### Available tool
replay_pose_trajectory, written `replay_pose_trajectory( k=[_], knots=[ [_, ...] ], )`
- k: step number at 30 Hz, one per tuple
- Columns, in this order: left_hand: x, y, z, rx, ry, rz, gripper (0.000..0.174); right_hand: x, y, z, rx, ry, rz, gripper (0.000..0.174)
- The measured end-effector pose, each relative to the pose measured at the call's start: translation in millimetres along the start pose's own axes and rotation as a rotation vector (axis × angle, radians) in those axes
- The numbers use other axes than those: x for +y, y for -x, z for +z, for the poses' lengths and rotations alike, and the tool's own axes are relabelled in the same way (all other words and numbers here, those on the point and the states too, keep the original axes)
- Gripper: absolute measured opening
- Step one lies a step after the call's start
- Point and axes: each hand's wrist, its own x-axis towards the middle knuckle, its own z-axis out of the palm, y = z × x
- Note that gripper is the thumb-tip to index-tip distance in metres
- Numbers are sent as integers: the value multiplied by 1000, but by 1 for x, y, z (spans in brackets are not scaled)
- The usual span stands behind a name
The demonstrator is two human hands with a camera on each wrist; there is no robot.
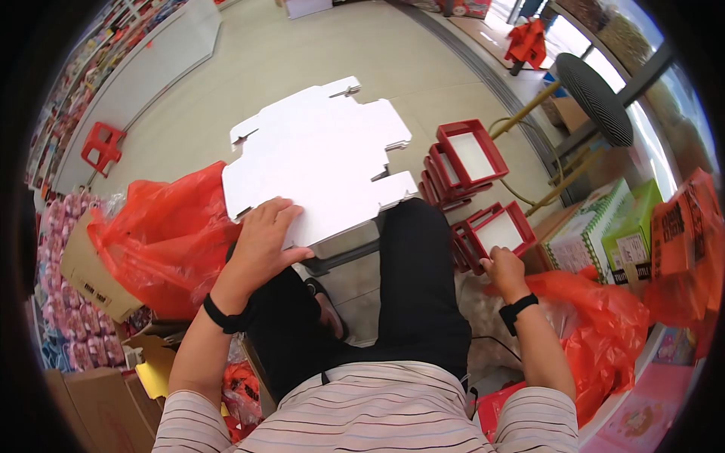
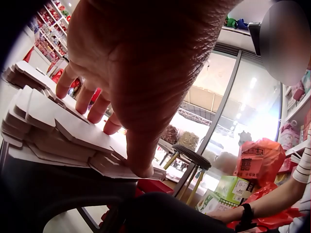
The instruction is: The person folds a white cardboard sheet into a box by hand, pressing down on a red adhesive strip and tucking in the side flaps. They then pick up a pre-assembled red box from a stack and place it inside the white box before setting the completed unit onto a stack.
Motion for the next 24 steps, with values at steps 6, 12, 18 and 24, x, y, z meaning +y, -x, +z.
replay_pose_trajectory(
  k=[6,12,18,24],
  knots=[
    [-5,0,3,43,-28,30,67,-51,-30,-75,198,-156,-206,27],
    [-1,-4,3,23,-52,52,66,-172,-52,-142,313,-372,-687,39],
    [0,-1,7,35,-79,35,65,-214,-86,-116,238,-272,-819,59],
    [-14,6,-3,19,-51,48,62,-226,-86,-114,256,-212,-847,57]
  ],
)
